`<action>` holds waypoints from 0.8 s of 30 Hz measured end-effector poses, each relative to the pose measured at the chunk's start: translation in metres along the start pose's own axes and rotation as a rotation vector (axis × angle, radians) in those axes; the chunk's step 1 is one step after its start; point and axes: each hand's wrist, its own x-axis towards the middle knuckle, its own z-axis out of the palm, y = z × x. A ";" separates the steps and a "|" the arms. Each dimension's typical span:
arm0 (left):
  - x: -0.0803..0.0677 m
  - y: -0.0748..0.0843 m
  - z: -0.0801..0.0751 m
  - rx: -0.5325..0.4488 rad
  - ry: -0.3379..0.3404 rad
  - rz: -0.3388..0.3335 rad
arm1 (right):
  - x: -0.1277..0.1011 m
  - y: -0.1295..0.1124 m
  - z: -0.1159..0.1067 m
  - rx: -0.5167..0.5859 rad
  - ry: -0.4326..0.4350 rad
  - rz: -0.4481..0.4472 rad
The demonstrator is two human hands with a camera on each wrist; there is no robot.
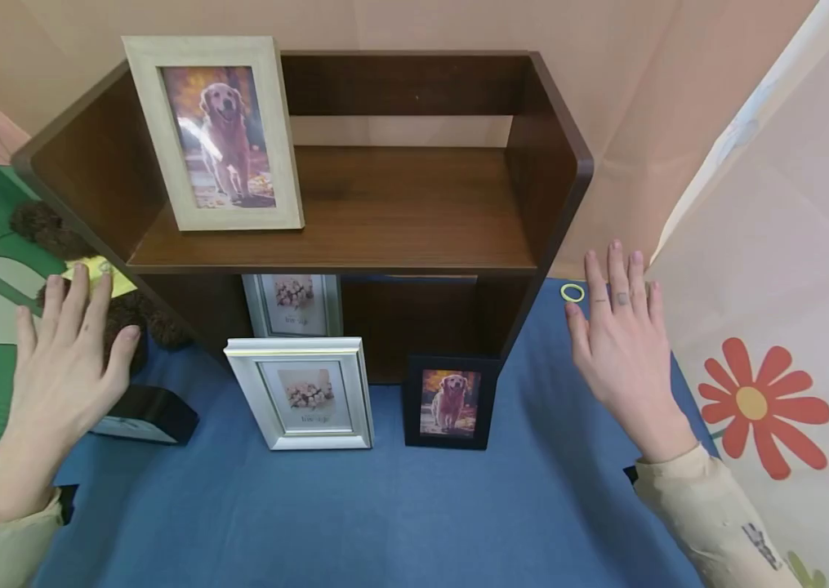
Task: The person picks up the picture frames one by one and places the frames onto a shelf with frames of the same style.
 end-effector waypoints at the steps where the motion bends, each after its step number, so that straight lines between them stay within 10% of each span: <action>1: 0.000 0.000 0.000 -0.002 0.002 -0.003 | 0.000 0.000 -0.001 0.007 0.005 0.000; 24: -0.013 0.018 0.032 -0.396 0.132 -0.057 | -0.031 0.003 0.015 0.638 -0.073 -0.085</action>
